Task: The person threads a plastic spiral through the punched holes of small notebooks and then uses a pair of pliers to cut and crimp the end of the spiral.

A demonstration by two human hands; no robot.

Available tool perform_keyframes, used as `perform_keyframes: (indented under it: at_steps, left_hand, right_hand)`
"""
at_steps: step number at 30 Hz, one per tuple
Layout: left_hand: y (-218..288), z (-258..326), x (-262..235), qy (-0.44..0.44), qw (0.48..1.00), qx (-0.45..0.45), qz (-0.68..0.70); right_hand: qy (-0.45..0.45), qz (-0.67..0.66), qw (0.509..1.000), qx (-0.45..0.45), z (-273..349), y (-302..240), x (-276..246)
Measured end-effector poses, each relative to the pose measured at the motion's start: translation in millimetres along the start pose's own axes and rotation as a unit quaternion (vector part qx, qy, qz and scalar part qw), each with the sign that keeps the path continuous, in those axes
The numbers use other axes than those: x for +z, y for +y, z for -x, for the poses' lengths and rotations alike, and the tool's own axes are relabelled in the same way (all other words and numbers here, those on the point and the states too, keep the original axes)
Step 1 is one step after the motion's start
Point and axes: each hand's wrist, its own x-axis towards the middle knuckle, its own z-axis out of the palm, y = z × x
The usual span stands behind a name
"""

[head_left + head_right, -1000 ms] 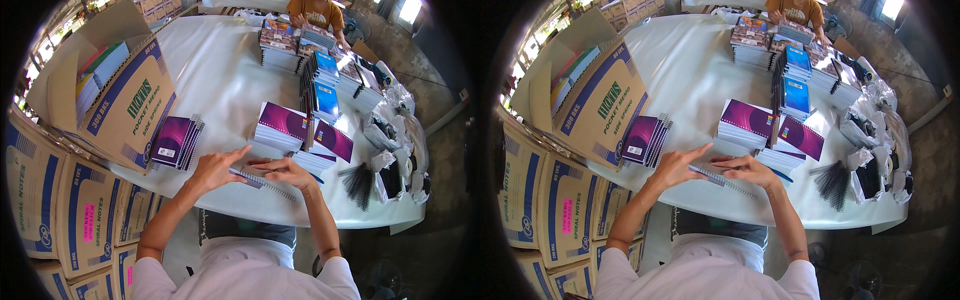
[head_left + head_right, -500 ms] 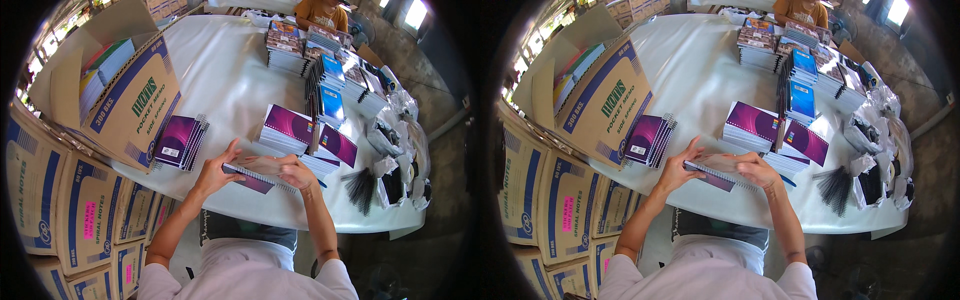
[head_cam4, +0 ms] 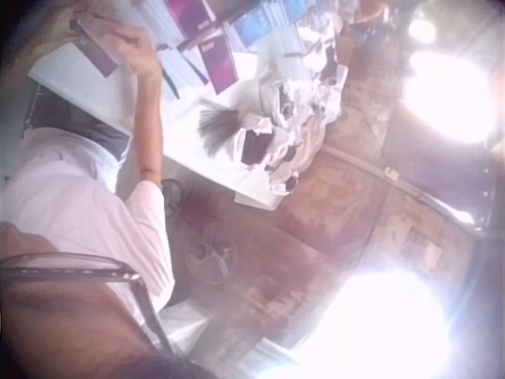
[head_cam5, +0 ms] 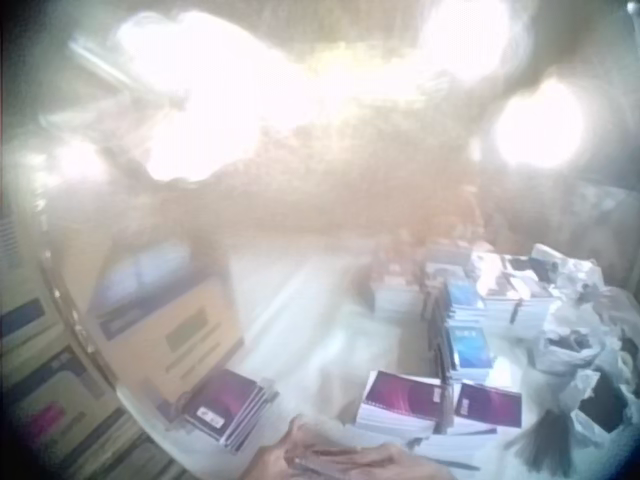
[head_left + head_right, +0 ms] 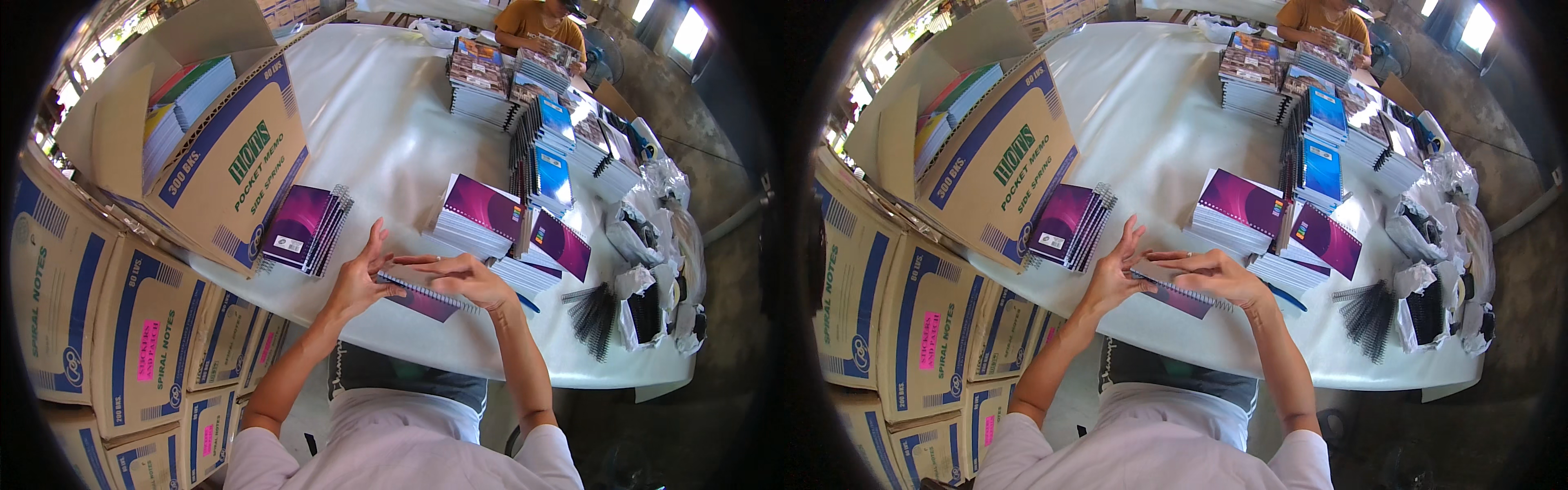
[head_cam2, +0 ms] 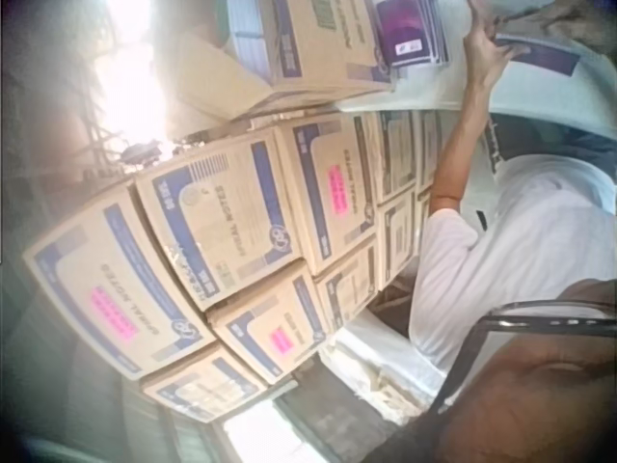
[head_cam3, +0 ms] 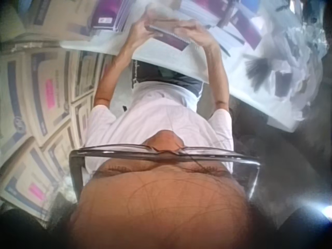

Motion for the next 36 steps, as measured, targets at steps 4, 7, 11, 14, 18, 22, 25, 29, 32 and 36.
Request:
perform_keyframes:
  at_steps: [4,7,11,14,18,22,25,29,32,36]
  left_hand:
    - [-14,1,-5,-0.031,0.998,0.01,0.053]
    - [-22,4,-16,-0.081,0.996,0.005,0.024]
    - [7,15,-33,-0.049,0.998,0.018,-0.035]
    - [62,27,-41,0.024,0.998,0.054,-0.018]
    - [59,20,-36,0.114,0.993,0.04,0.012]
    - [-17,21,-38,0.162,0.985,0.059,-0.002]
    - [-20,24,-30,0.174,0.976,0.132,-0.003]
    - [2,32,-45,0.179,0.946,0.22,-0.157]
    - [37,48,-49,0.186,0.935,0.217,-0.21]
    - [49,62,-43,0.028,0.968,0.139,-0.206]
  right_hand:
    - [0.047,0.084,0.994,0.044,-1,-6,5]
    - [0.101,0.133,0.984,0.067,13,-6,5]
    - [0.2,0.142,0.969,0.042,48,0,-3]
    - [0.255,0.163,0.953,0.03,65,10,1]
    - [0.193,0.572,0.797,0.008,61,32,18]
    - [0.254,0.672,0.692,-0.072,37,25,52]
    - [0.15,0.63,0.742,-0.175,-18,42,69]
    - [0.041,0.64,0.762,-0.089,-65,61,76]
    - [0.067,0.587,0.798,-0.121,-59,55,72]
    - [0.132,0.516,0.823,-0.198,-19,11,72]
